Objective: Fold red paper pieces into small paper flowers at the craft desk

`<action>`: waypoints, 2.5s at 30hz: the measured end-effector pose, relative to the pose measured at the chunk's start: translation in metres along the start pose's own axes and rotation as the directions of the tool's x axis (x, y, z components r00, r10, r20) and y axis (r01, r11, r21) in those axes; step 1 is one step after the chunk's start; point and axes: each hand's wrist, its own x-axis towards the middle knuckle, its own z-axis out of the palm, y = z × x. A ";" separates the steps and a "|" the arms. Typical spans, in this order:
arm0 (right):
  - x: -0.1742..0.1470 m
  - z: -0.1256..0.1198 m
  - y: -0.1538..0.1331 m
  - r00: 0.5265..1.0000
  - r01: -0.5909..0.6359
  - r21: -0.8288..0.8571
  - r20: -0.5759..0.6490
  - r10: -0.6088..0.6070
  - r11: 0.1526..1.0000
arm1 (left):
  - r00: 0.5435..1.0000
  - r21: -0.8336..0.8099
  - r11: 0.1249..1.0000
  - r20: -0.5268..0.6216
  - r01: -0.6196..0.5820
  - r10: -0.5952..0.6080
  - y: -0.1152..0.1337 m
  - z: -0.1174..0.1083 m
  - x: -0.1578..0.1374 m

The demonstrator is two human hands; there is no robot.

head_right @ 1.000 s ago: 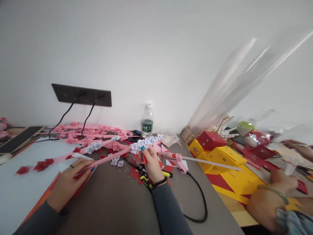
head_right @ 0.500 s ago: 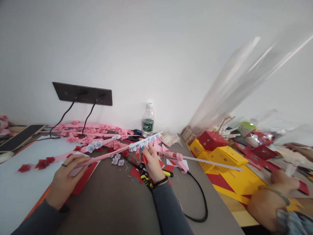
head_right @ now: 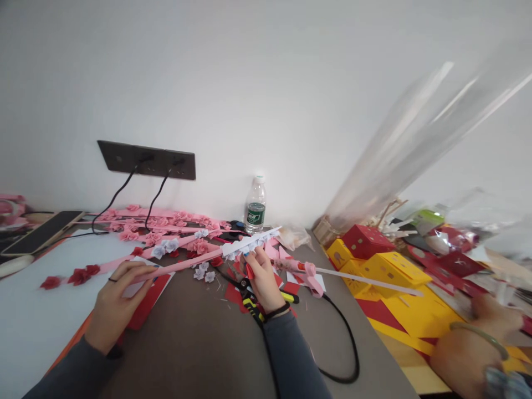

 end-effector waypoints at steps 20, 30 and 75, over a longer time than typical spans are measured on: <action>0.000 -0.003 -0.001 0.998 -0.013 -0.028 0.059 0.015 1.000 | 0.992 -0.061 0.994 0.096 0.088 -0.082 0.004 -0.003 -0.004; 0.001 -0.002 0.001 1.000 0.003 0.023 0.001 -0.003 1.000 | 0.992 -0.120 0.991 0.120 0.062 -0.047 0.005 -0.004 -0.001; -0.001 -0.003 -0.001 0.997 0.002 -0.073 0.071 0.003 0.997 | 0.994 0.001 0.998 0.092 -0.061 0.061 0.019 -0.031 0.000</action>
